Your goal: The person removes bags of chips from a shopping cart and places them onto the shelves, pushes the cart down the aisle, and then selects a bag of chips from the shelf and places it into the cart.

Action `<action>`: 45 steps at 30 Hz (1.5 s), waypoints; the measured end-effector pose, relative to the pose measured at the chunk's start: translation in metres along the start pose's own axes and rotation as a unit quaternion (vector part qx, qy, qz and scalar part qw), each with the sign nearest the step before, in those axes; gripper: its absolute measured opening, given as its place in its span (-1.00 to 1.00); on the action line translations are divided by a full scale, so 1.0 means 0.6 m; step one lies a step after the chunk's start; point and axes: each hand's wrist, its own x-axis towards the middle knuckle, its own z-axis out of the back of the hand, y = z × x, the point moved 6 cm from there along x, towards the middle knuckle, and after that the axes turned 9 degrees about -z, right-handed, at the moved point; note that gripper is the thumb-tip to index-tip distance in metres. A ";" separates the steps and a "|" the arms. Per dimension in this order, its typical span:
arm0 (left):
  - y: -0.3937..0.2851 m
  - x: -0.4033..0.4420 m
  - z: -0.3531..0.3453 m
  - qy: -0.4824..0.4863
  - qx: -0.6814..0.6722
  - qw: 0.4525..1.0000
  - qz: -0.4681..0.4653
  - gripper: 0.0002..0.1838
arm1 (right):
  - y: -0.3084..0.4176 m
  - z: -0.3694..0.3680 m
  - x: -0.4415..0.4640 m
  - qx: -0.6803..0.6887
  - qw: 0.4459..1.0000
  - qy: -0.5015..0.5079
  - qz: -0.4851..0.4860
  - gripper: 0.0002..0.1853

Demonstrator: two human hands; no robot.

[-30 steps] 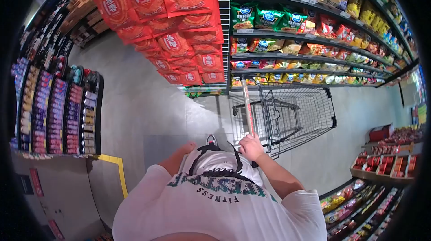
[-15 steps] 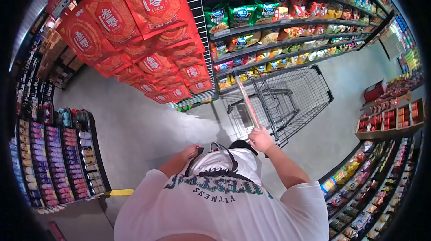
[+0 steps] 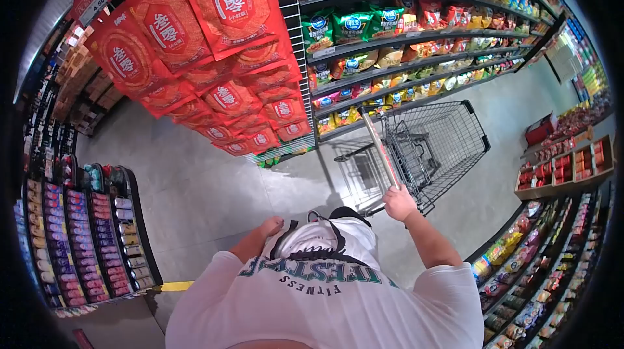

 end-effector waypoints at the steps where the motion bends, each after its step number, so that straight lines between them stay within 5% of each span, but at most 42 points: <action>1: 0.001 -0.004 -0.003 0.006 0.004 1.000 0.013 -0.68 | 0.000 0.001 -0.001 0.006 1.000 -0.009 0.003 -0.92; 8: 0.055 0.000 -0.040 -0.014 -0.020 0.997 0.071 -0.58 | 0.023 0.007 -0.001 0.018 0.999 -0.045 -0.004 -0.95; 17: 0.014 0.049 -0.015 -0.001 0.020 1.000 -0.010 -0.59 | 0.077 0.017 0.024 0.119 0.990 -0.076 -0.027 -0.95; 23: -0.053 0.032 0.013 0.001 -0.014 0.998 0.054 -0.63 | 0.100 0.013 0.047 0.091 0.992 -0.071 -0.041 -0.95; 29: -0.001 0.048 -0.013 -0.070 -0.119 0.990 0.013 -0.66 | 0.090 0.009 0.077 0.056 0.994 -0.072 -0.060 -0.91; 35: 0.013 -0.030 -0.017 -0.035 -0.053 0.993 0.103 -0.63 | 0.086 0.012 0.129 0.047 0.988 -0.080 -0.126 -0.91; 37: 0.079 -0.035 -0.052 -0.071 -0.070 0.993 0.064 -0.60 | 0.097 0.011 0.147 0.045 0.979 -0.105 -0.171 -0.92; 45: -0.018 -0.138 -0.001 -0.034 -0.065 0.981 0.177 -0.60 | 0.122 0.032 0.185 0.303 0.924 -0.109 -0.203 -0.94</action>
